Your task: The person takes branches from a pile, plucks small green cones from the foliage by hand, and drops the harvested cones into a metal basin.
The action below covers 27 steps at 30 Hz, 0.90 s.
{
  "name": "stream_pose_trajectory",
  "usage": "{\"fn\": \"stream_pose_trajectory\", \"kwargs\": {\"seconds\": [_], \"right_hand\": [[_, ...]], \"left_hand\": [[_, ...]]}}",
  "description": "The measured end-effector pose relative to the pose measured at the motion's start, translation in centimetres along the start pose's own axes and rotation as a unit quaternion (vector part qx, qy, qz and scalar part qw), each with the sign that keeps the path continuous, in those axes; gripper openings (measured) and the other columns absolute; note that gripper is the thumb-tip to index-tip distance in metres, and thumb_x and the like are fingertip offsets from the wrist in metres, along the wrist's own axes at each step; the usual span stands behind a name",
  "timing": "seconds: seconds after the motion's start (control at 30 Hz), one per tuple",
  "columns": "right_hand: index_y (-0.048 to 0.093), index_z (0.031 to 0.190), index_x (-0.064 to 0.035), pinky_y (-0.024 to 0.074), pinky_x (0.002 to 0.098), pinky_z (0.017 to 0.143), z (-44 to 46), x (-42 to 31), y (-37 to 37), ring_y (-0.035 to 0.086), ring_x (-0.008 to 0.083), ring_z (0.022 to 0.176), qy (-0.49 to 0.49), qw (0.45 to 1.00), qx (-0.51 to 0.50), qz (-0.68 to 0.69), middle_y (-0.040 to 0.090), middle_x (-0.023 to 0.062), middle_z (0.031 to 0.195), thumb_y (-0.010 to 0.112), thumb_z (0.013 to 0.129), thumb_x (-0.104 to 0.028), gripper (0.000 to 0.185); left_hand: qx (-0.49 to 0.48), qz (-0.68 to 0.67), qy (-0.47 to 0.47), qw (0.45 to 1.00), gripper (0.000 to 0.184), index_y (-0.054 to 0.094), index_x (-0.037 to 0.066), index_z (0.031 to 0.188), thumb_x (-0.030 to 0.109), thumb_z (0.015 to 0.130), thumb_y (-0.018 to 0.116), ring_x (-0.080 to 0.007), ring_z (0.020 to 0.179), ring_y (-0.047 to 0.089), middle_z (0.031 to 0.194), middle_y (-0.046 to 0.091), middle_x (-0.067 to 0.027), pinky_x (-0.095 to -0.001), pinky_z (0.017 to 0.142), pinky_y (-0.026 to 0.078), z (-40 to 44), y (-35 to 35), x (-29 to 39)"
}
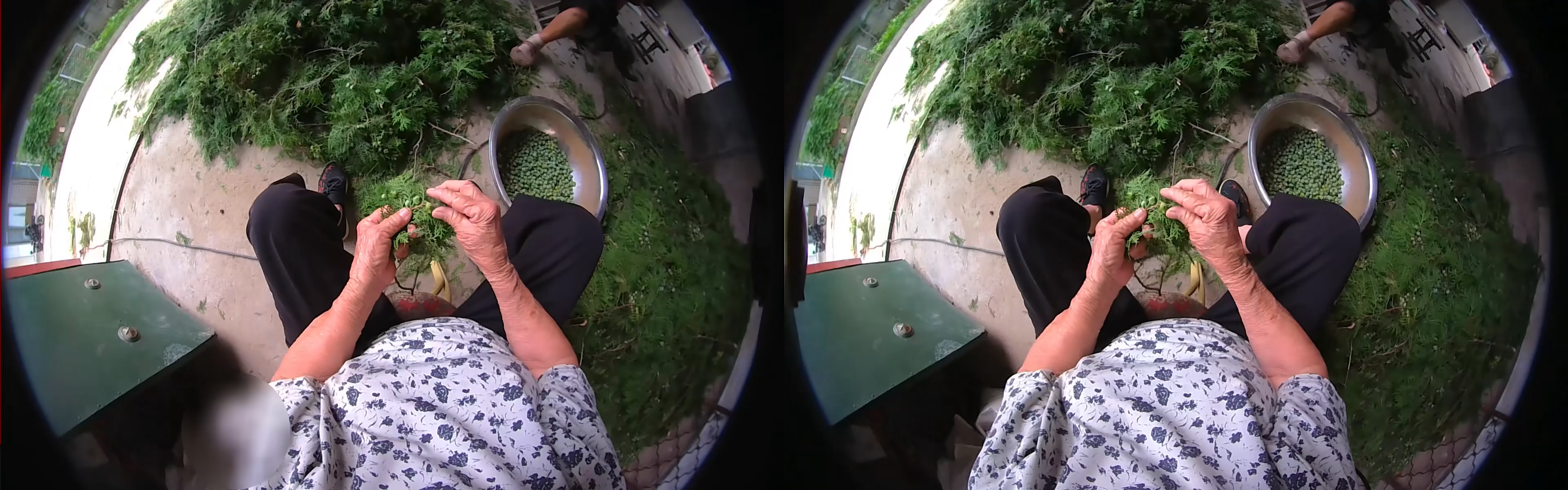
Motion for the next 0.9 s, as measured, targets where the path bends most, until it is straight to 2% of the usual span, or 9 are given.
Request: {"fn": "stream_pose_trajectory", "kwargs": {"seconds": [0.1, 0.43, 0.5, 0.53, 0.6, 0.7, 0.77, 0.83, 0.9], "right_hand": [[0.064, 0.102, -0.0049, 0.0474, 0.0245, 0.066, -0.2, 0.3, 0.1, 0.057, 0.0158, 0.079, -0.014, 0.998, -0.001, -0.069, 0.059, 0.0069, 0.091, 0.069, 0.068, 0.002, 0.035], [0.065, 0.098, -0.0044, 0.0444, 0.0224, 0.060, -0.1, 0.2, 0.6, 0.054, 0.0129, 0.066, -0.017, 0.998, -0.019, -0.057, 0.057, 0.0042, 0.082, 0.069, 0.069, 0.000, 0.029], [0.064, 0.096, -0.0004, 0.0398, 0.0192, 0.050, -1.2, 4.3, 0.3, 0.049, 0.0070, 0.057, 0.164, 0.973, 0.047, 0.157, 0.056, 0.0005, 0.079, 0.067, 0.076, -0.006, 0.021], [0.064, 0.096, -0.0004, 0.0398, 0.0192, 0.050, -1.3, 4.6, 0.3, 0.049, 0.0070, 0.057, 0.165, 0.973, 0.048, 0.157, 0.056, 0.0005, 0.079, 0.067, 0.076, -0.006, 0.021], [0.061, 0.096, 0.0028, 0.0334, 0.0166, 0.044, -2.7, 8.0, 0.6, 0.044, 0.0026, 0.052, 0.277, 0.880, 0.125, 0.365, 0.055, -0.0018, 0.078, 0.064, 0.082, -0.013, 0.021], [0.058, 0.098, 0.0017, 0.0338, 0.0174, 0.045, -1.7, 9.4, -2.6, 0.047, 0.0039, 0.056, 0.250, 0.863, 0.182, 0.400, 0.052, -0.0010, 0.074, 0.060, 0.086, -0.017, 0.023], [0.055, 0.100, 0.0002, 0.0364, 0.0198, 0.047, -1.8, 8.8, -2.2, 0.050, 0.0069, 0.060, 0.266, 0.853, 0.151, 0.422, 0.052, 0.0004, 0.076, 0.058, 0.087, -0.017, 0.022], [0.053, 0.101, -0.0010, 0.0384, 0.0225, 0.048, -2.6, 8.2, -0.2, 0.053, 0.0105, 0.063, 0.327, 0.794, 0.094, 0.504, 0.053, 0.0018, 0.079, 0.056, 0.085, -0.015, 0.021], [0.051, 0.102, -0.0036, 0.0386, 0.0236, 0.048, -2.9, 7.9, 0.1, 0.053, 0.0127, 0.063, 0.342, 0.796, 0.094, 0.491, 0.053, 0.0021, 0.079, 0.054, 0.083, -0.013, 0.022]], "left_hand": [[0.002, -0.007, -0.004, 1.000, 0.012, 0.055, 0.008, 0.086, 0.014, 0.080, 0.063, -0.0066, 0.059, 0.053, 0.073, 0.057, 0.0008, -0.0180, 0.040, 0.032, 0.0, -0.2, -0.2], [0.003, 0.025, -0.028, 0.999, 0.012, 0.056, 0.008, 0.088, 0.013, 0.080, 0.064, -0.0063, 0.059, 0.053, 0.072, 0.056, 0.0023, -0.0199, 0.044, 0.035, -0.1, -0.2, -0.4], [0.003, 0.031, -0.032, 0.999, 0.012, 0.057, 0.008, 0.088, 0.013, 0.079, 0.064, -0.0062, 0.059, 0.052, 0.072, 0.056, 0.0026, -0.0203, 0.045, 0.035, -0.3, 0.1, -0.5], [0.001, 0.027, -0.025, 0.999, 0.012, 0.057, 0.009, 0.088, 0.014, 0.079, 0.064, -0.0065, 0.059, 0.052, 0.072, 0.056, 0.0027, -0.0203, 0.045, 0.035, -0.6, 0.6, -0.4], [0.022, 0.013, -0.018, 1.000, 0.010, 0.054, 0.006, 0.085, 0.010, 0.080, 0.063, -0.0082, 0.055, 0.051, 0.071, 0.054, -0.0001, -0.0176, 0.037, 0.032, -0.7, 0.7, -0.4], [0.035, 0.007, -0.015, 0.999, 0.010, 0.054, 0.006, 0.082, 0.011, 0.080, 0.063, -0.0085, 0.055, 0.050, 0.071, 0.054, -0.0010, -0.0175, 0.038, 0.032, -0.9, -0.4, -0.2], [0.030, 0.013, -0.009, 0.999, 0.012, 0.053, 0.006, 0.080, 0.012, 0.081, 0.063, -0.0090, 0.055, 0.049, 0.070, 0.055, -0.0020, -0.0180, 0.039, 0.032, -0.6, -0.6, -0.2], [-0.010, -0.004, 0.018, 1.000, 0.013, 0.052, 0.006, 0.080, 0.015, 0.081, 0.062, -0.0090, 0.056, 0.049, 0.069, 0.054, -0.0025, -0.0185, 0.040, 0.032, -0.2, 0.0, 0.3], [0.006, -0.003, 0.025, 1.000, 0.013, 0.052, 0.006, 0.080, 0.015, 0.082, 0.061, -0.0093, 0.055, 0.048, 0.069, 0.054, -0.0026, -0.0186, 0.040, 0.031, -0.4, -0.1, 0.5]]}}
Point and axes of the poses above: each hand's wrist, its own z-axis towards the middle knuckle, its own y-axis out of the palm, x = y × z, the point moved 10 cm from there along z, towards the middle knuckle
